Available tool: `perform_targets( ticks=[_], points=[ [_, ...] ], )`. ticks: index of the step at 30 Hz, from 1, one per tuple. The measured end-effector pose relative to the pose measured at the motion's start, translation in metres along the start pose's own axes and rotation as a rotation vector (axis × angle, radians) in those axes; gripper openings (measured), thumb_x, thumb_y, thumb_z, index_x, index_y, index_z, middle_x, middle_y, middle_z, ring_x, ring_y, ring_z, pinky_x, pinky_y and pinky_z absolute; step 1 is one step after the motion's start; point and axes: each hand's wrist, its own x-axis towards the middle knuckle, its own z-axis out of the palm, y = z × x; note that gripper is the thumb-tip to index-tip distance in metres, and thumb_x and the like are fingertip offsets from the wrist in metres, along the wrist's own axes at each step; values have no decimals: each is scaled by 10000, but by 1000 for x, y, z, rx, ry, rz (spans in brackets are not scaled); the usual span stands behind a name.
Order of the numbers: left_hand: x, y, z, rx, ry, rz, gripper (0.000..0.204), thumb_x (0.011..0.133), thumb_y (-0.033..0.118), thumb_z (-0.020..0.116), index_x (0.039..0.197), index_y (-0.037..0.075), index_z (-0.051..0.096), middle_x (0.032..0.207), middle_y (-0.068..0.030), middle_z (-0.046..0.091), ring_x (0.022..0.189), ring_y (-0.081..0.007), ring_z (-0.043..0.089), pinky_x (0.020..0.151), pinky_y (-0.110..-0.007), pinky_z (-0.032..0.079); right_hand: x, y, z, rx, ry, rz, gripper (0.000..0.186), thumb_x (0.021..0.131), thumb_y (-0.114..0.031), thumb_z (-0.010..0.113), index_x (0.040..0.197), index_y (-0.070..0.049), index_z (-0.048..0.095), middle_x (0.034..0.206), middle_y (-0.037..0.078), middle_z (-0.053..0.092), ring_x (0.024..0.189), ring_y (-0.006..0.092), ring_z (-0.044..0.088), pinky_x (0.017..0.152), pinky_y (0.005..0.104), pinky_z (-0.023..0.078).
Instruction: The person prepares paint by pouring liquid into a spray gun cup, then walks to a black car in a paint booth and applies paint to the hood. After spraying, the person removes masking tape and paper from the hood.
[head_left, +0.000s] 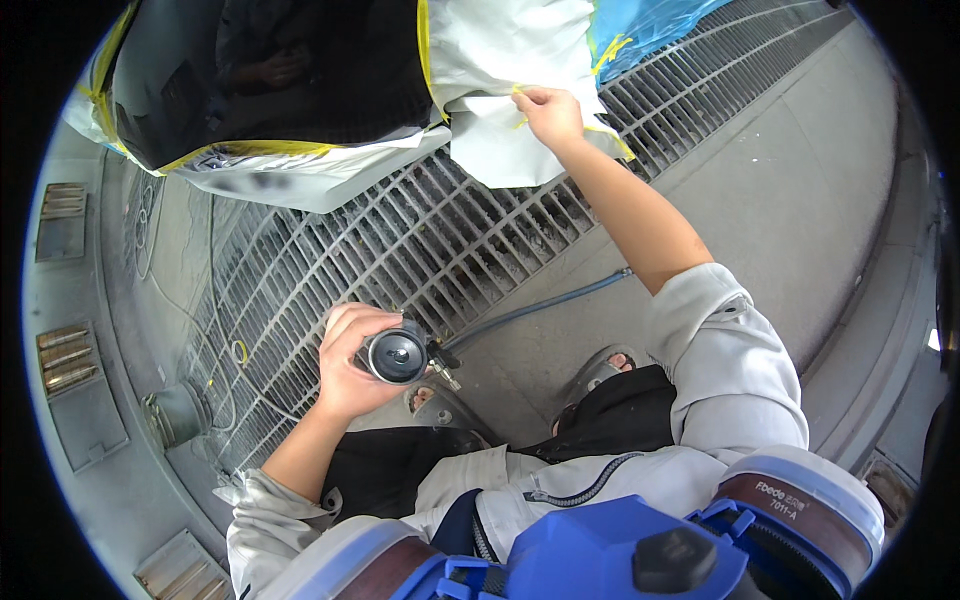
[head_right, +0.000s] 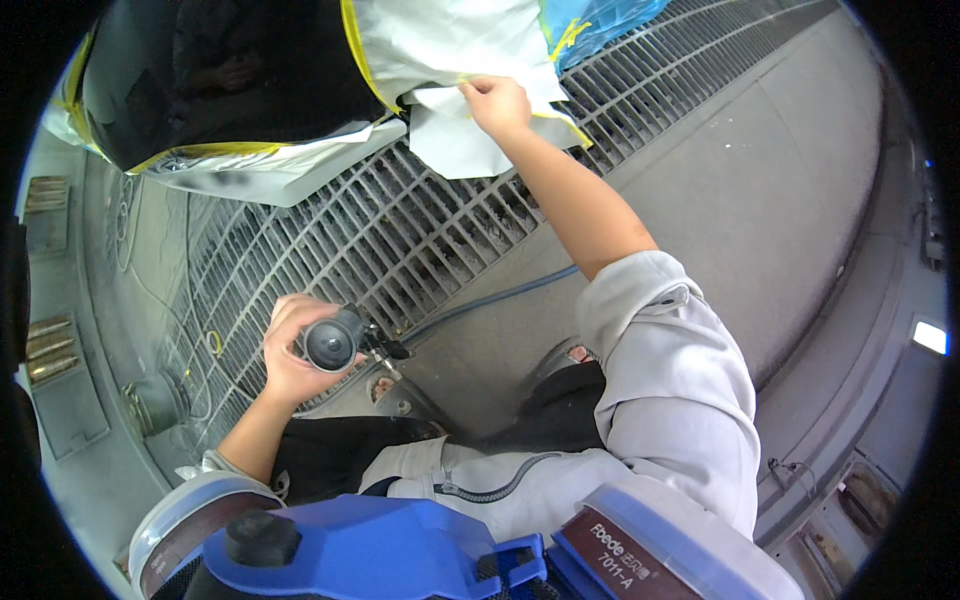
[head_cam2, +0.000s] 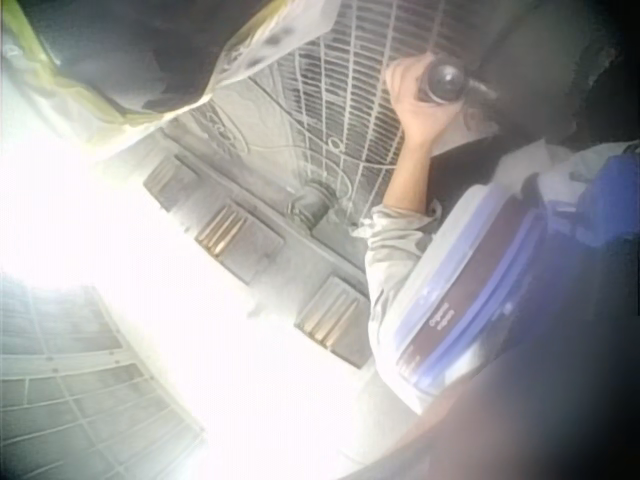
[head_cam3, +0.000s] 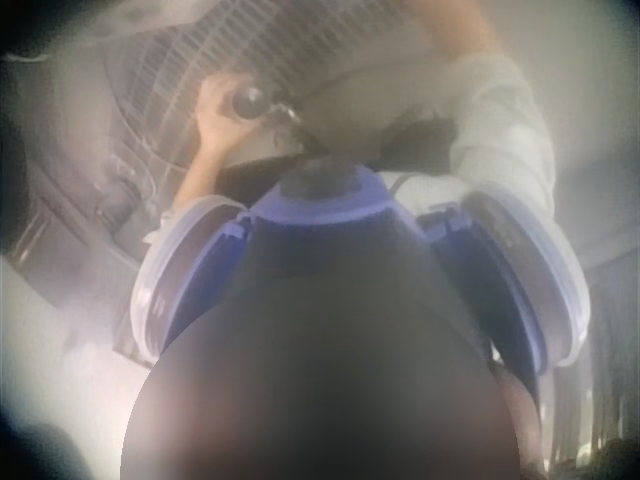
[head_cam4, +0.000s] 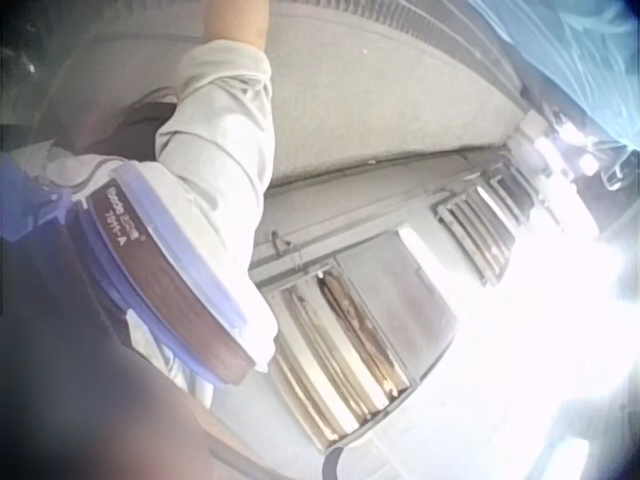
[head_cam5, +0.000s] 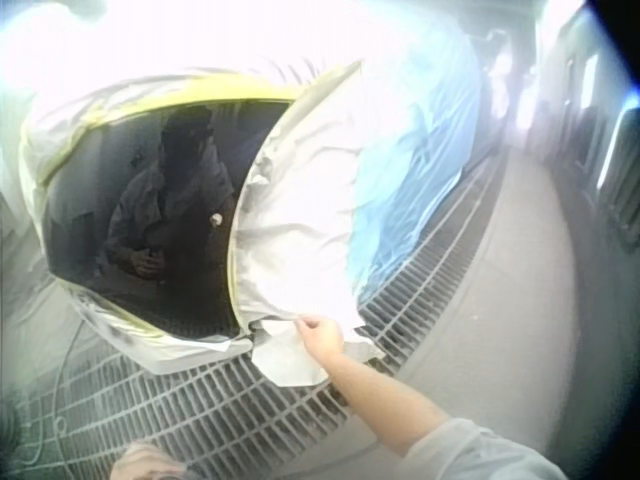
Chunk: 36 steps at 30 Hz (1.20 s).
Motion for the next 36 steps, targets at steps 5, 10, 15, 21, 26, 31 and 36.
perform_targets(
  ticks=[5, 10, 15, 21, 26, 31, 36],
  points=[
    [3, 2, 9, -19, 6, 35, 579, 574, 165, 997, 1088, 73, 748, 1053, -80, 743, 990, -295, 676, 928, -426, 516, 12, 67, -20, 261, -63, 192, 396, 893, -411, 792, 1084, -68, 832, 993, 141, 814, 962, 290, 771, 913, 380, 575],
    [11, 3, 25, -30, -4, 13, 603, 596, 208, 1019, 1119, 72, 750, 1065, -88, 734, 1009, -303, 671, 932, -436, 518, 1, 78, -52, -490, 164, -302, 241, 897, -316, 802, 978, -92, 843, 939, 96, 771, 931, 235, 688, 838, 378, 537],
    [14, 5, 30, -30, -9, 48, 620, 601, 225, 1026, 1129, 66, 742, 1058, -93, 732, 1001, -304, 669, 919, -436, 519, -18, 81, -46, -819, -99, -790, 187, 909, -274, 735, 864, -112, 815, 950, 68, 751, 1036, 267, 661, 952, 416, 506],
    [11, 5, 30, -43, -10, 8, 626, 594, 227, 1028, 1124, 63, 738, 1049, -95, 731, 987, -311, 673, 911, -439, 517, -19, 121, -23, -883, -457, -344, 357, 1026, -346, 580, 997, -57, 788, 1061, 196, 774, 1044, 391, 719, 967, 512, 530],
    [14, 3, 35, -35, -15, 18, 623, 599, 223, 1022, 1126, 59, 733, 1049, -95, 734, 990, -314, 678, 910, -444, 517, -6, 145, -24, -665, -463, -175, 381, 1031, -328, 562, 1015, -6, 765, 1069, 253, 758, 1037, 455, 705, 959, 535, 541],
    [30, 10, 55, -18, 8, -42, 601, 618, 217, 1014, 1123, 63, 726, 1056, -101, 734, 1011, -317, 679, 939, -445, 523, 2, 149, -30, -587, -501, -181, 349, 1018, -291, 557, 1059, -25, 780, 1099, 257, 755, 1066, 423, 715, 990, 522, 543],
    [78, 4, 80, -33, 66, -129, 610, 644, 251, 1023, 1124, 36, 713, 1065, -103, 712, 1031, -258, 683, 941, -385, 550, -17, 134, -76, -712, -392, -302, 285, 969, -245, 550, 979, -77, 781, 944, 190, 780, 909, 412, 738, 943, 503, 553]
  ],
)
